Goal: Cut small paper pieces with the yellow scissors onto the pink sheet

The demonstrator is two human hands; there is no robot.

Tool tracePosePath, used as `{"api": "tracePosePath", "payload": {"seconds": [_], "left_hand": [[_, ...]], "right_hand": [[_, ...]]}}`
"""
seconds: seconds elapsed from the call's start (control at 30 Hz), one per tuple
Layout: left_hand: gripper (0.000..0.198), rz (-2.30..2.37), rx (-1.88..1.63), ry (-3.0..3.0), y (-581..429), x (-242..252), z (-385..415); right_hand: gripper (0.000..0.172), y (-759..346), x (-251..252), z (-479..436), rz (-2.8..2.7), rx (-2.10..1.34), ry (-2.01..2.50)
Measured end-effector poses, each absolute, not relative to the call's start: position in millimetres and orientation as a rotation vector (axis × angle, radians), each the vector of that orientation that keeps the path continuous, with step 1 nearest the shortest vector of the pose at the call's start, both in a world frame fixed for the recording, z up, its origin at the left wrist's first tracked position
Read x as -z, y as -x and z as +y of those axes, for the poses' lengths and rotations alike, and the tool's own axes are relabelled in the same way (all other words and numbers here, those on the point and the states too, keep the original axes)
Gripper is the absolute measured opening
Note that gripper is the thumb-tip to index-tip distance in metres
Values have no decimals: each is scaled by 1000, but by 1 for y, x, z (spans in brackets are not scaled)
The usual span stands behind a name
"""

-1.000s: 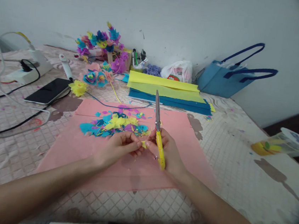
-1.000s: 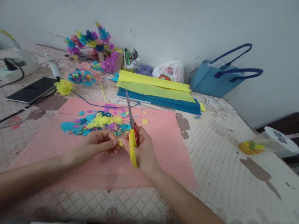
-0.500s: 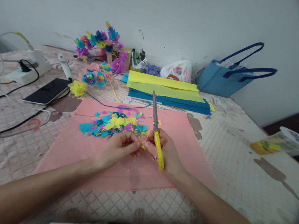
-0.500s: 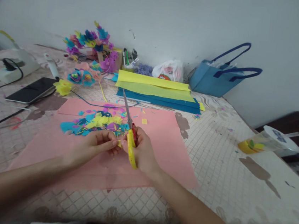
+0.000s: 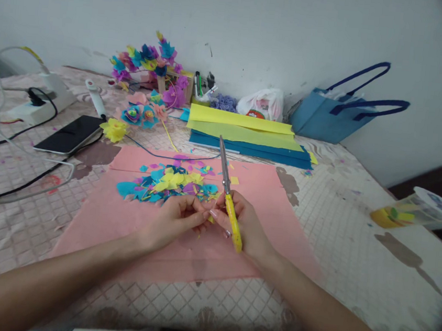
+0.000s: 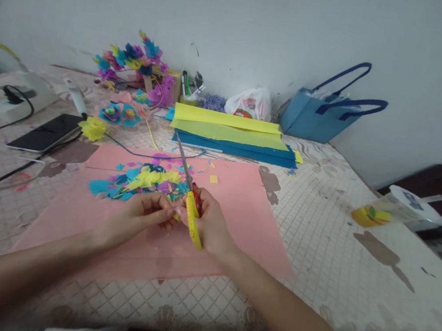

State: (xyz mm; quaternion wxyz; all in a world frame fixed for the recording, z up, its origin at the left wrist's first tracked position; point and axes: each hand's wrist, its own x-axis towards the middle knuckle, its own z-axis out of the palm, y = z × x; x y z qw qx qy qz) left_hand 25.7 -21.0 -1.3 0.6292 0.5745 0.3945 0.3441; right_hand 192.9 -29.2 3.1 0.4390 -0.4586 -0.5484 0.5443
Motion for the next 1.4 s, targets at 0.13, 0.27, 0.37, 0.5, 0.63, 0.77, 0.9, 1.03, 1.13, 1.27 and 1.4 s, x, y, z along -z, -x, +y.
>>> {"api": "tracePosePath", "payload": {"seconds": [0.13, 0.27, 0.37, 0.5, 0.63, 0.77, 0.9, 1.03, 1.13, 1.27, 1.4], "left_hand": [[25, 900, -760, -1270, -25, 2, -20], [25, 820, -665, -1220, -25, 6, -18], [25, 800, -653, -1190, -26, 7, -18], [22, 794, -685, -1190, -27, 5, -20], [20, 805, -708, -1226, -27, 6, -20], [16, 811, -696, -1235, -28, 10, -18], [17, 775, -648, -1234, -28, 12, -17], [19, 768, -681, -1197, -30, 13, -18], [21, 786, -729, -1211, -31, 14, -19], [21, 816, -723, -1275, -29, 11, -19], [22, 905, -762, -1295, -27, 3, -19]], "right_hand": [[30, -193, -2, -29, -1361, -1319, 1115], [30, -193, 0, -29, -1344, -1320, 1105], [31, -193, -1, -30, -1347, -1333, 1112], [31, -192, -4, -32, -1340, -1341, 1109], [30, -190, -7, -33, -1322, -1350, 1110], [30, -190, -5, -32, -1318, -1331, 1126], [29, -190, -2, -31, -1309, -1323, 1130], [31, -190, -1, -31, -1292, -1350, 1130], [32, -190, -1, -31, -1274, -1360, 1122], [31, -191, 2, -29, -1265, -1350, 1149], [32, -191, 3, -27, -1267, -1336, 1118]]}}
